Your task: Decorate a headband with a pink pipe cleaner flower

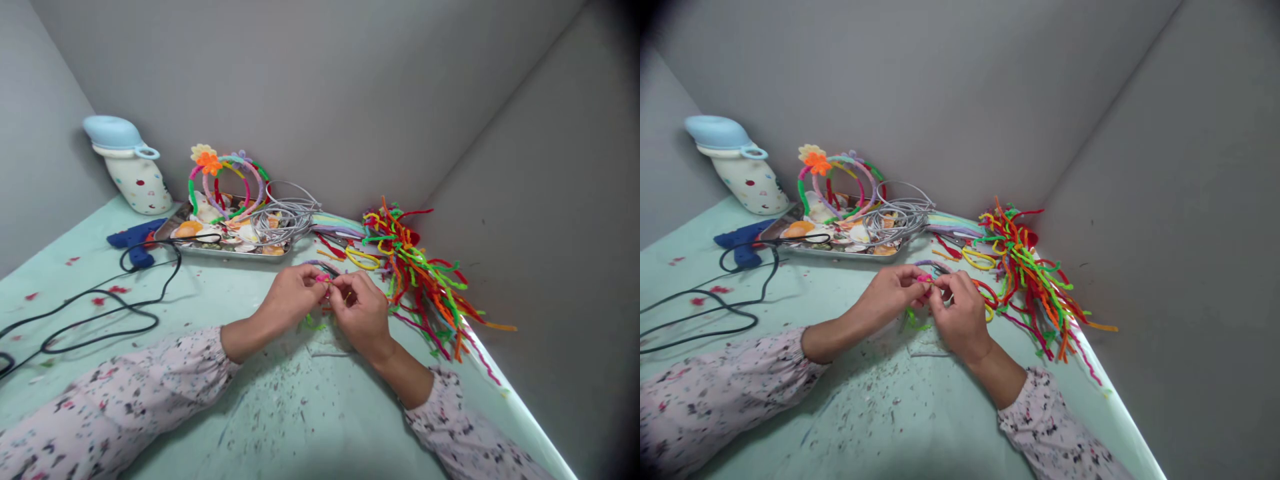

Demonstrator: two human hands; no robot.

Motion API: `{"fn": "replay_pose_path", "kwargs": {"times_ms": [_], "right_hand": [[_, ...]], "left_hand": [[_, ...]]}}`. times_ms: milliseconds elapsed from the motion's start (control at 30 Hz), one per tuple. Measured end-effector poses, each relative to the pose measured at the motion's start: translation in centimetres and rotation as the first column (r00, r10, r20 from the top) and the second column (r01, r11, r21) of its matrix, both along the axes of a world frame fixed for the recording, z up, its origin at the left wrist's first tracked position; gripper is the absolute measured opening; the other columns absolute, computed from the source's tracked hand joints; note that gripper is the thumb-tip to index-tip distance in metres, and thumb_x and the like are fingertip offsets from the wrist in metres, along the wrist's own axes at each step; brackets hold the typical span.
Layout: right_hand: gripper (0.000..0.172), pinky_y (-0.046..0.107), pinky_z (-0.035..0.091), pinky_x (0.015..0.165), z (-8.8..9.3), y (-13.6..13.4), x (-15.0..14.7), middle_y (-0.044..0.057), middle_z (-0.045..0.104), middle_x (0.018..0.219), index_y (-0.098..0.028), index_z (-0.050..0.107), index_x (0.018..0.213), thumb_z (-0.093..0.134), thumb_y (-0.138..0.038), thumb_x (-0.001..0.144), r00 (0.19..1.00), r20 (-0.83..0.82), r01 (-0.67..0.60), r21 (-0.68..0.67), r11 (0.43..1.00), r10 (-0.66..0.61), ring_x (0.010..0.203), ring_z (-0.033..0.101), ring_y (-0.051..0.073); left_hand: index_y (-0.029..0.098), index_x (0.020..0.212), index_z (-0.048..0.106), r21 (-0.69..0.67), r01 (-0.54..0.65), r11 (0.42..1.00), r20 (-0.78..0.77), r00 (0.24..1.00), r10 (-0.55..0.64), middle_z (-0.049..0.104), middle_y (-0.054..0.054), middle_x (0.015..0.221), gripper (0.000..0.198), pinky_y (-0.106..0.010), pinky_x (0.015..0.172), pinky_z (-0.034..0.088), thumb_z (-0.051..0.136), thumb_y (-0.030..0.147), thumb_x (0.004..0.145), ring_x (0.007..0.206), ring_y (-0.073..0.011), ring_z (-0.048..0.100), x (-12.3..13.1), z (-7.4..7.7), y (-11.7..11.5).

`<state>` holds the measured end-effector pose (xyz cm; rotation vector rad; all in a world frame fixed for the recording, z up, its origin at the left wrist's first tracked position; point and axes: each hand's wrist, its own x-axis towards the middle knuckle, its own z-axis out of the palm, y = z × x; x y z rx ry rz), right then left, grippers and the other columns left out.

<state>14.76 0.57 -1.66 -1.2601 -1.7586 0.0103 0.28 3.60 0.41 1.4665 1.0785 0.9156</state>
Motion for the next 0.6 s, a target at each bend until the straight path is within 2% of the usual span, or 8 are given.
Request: {"fn": "replay_pose_path", "kwargs": {"times_ms": [400,600], "right_hand": [[0.01,0.026,0.047,0.056,0.2,-0.2,-0.1,0.001,0.058,0.077,-0.021,0.059,0.08,0.055,-0.012,0.08,0.997,-0.053,-0.055,0.009,0.998,0.056,0.064,0.055,0.013],[0.015,0.028,0.049,0.061,0.2,-0.4,0.1,0.003,0.062,0.082,-0.02,0.064,0.086,0.054,-0.011,0.081,0.995,-0.043,-0.086,0.02,0.996,0.087,0.069,0.058,0.015]], "left_hand": [[0.016,0.071,0.061,-0.03,0.0,1.0,-0.005,1.0,0.0,0.067,-0.003,0.068,0.011,-0.025,0.059,0.05,0.059,0.027,0.074,0.06,-0.0137,0.06,-0.2,0.3,0.0],[0.014,0.072,0.062,-0.165,0.018,0.986,0.093,0.996,-0.003,0.065,-0.002,0.066,0.006,-0.024,0.058,0.05,0.059,0.02,0.072,0.058,-0.0121,0.059,0.1,1.0,-0.2]]}}
